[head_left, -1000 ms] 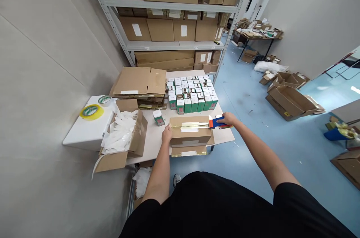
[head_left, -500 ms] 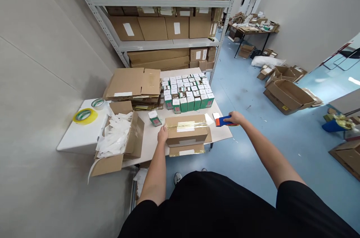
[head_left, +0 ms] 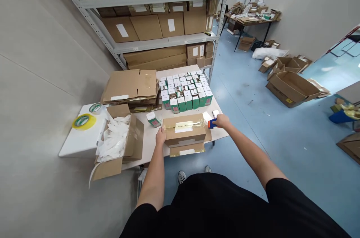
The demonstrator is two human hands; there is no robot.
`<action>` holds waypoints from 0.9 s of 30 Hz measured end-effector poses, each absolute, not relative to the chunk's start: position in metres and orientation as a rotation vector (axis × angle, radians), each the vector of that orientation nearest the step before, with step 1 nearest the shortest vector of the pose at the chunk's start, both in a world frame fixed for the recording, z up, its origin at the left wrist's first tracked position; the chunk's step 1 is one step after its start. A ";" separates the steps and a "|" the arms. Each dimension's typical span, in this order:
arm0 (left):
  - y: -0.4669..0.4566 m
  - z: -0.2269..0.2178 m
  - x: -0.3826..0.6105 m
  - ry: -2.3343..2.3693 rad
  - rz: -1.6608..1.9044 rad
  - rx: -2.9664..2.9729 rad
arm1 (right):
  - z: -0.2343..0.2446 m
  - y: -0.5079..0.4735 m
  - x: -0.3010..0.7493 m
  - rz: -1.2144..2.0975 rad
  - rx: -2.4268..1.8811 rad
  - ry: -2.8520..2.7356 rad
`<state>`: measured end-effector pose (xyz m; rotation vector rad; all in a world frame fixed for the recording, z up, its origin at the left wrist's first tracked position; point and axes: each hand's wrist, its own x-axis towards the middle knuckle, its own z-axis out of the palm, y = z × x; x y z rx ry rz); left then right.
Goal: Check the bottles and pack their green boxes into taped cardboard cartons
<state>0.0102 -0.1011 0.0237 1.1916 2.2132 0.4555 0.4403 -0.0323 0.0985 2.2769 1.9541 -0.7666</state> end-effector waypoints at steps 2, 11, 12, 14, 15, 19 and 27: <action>-0.101 0.025 0.011 2.223 0.454 1.181 | 0.089 -0.036 0.418 -0.658 2.165 1.991; -0.100 0.030 0.013 2.267 0.445 1.155 | 0.017 -0.085 0.452 -0.734 2.453 1.656; -0.099 0.029 0.013 2.271 0.446 1.152 | 0.008 -0.090 0.461 -0.802 2.460 1.615; -0.098 0.028 0.012 2.279 0.452 1.150 | -0.008 -0.098 0.477 -0.897 2.416 1.653; -0.098 0.026 0.012 2.283 0.452 1.150 | -0.015 -0.099 0.482 -0.908 2.384 1.705; -0.098 0.022 0.011 2.301 0.426 1.150 | -0.035 -0.095 0.495 -0.852 2.335 1.765; -0.100 0.021 0.012 2.336 0.389 1.162 | -0.053 -0.086 0.509 -0.956 2.326 1.581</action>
